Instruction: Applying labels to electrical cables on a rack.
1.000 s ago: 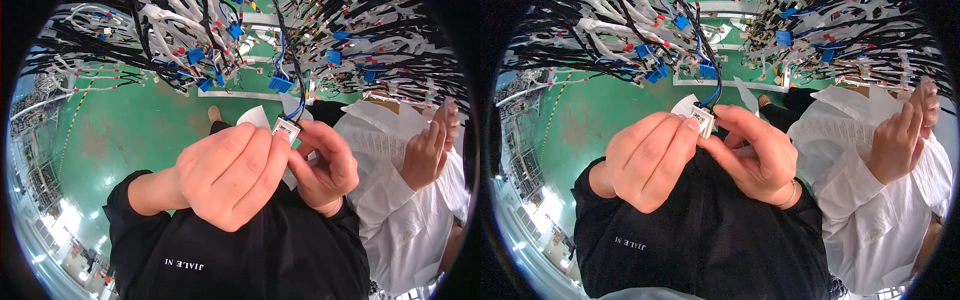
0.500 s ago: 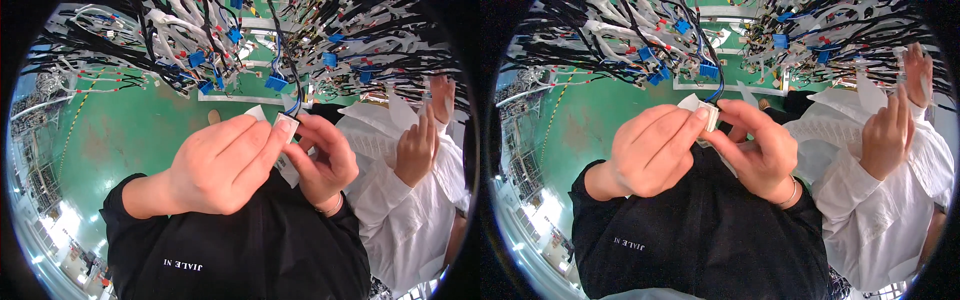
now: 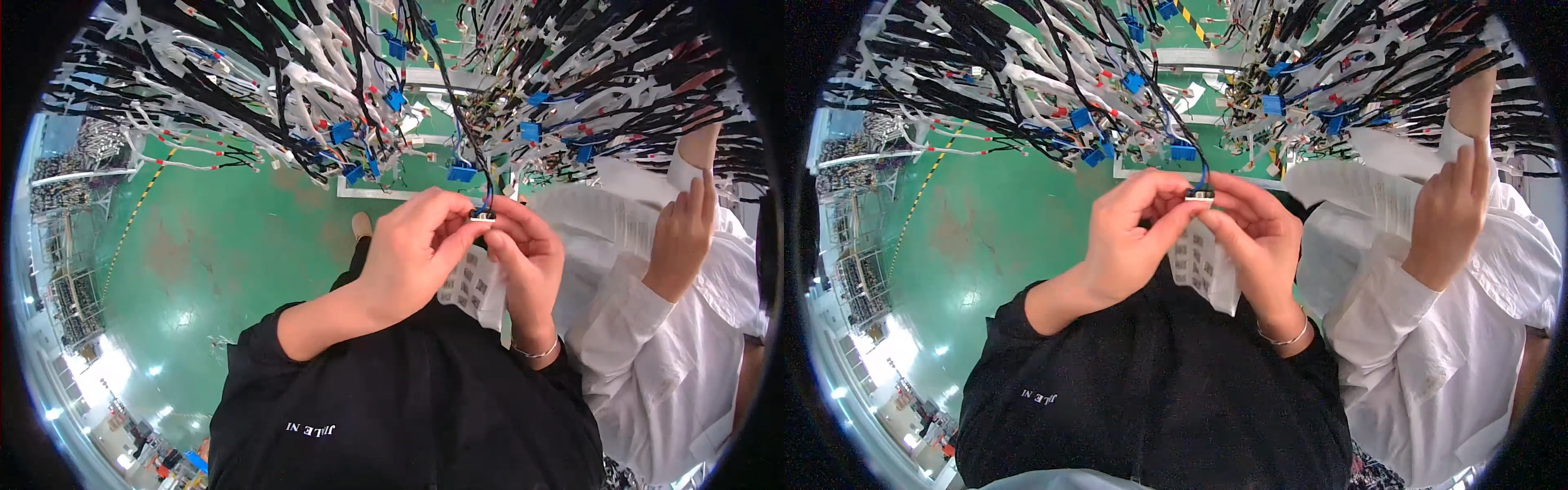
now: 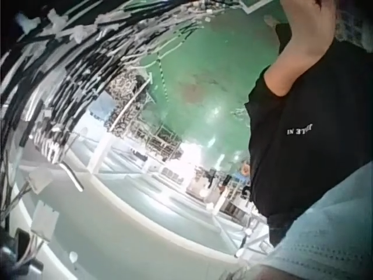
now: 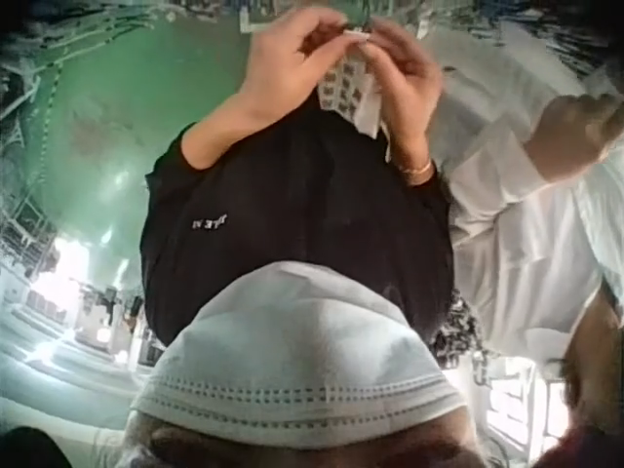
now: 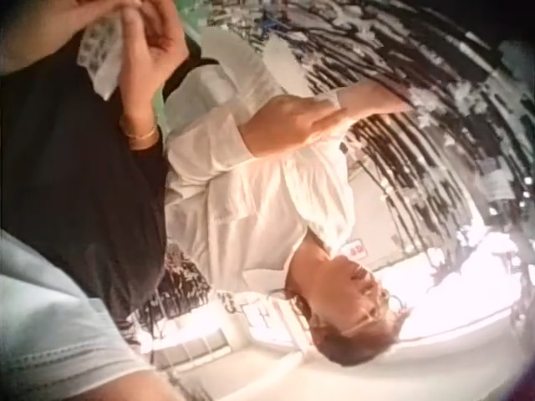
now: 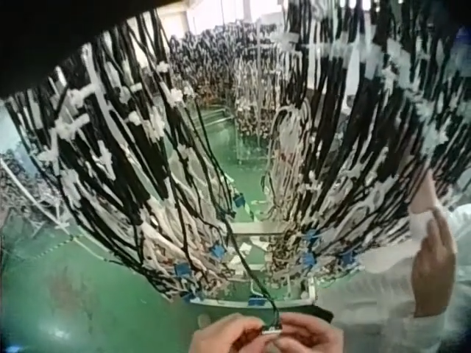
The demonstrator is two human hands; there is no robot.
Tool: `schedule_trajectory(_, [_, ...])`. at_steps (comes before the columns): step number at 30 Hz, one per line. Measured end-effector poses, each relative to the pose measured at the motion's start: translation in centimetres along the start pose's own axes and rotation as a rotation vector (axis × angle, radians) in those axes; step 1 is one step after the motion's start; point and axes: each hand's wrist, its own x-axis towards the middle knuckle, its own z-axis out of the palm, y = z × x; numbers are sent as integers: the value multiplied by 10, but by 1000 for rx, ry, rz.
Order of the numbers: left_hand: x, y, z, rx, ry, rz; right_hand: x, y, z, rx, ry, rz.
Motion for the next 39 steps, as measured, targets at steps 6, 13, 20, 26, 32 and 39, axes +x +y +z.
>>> schedule_trajectory(6, [4,-6,-1,-2,-122,20,34,23,-15,-55,116,-161])
schedule_trajectory(13, [0,5,-26,342,169,170,92,51,-18,-263,89,-294])
schedule_trajectory(20, [41,28,-47,357,401,255,151,51,-1,-507,246,-293])
schedule_trajectory(26, [53,43,-50,225,401,95,151,59,19,-765,104,-658])
schedule_trajectory(32, [49,42,-55,253,390,128,180,82,41,-850,-143,-397])
schedule_trajectory(39, [51,44,-58,235,412,77,144,73,-8,-66,-272,75])
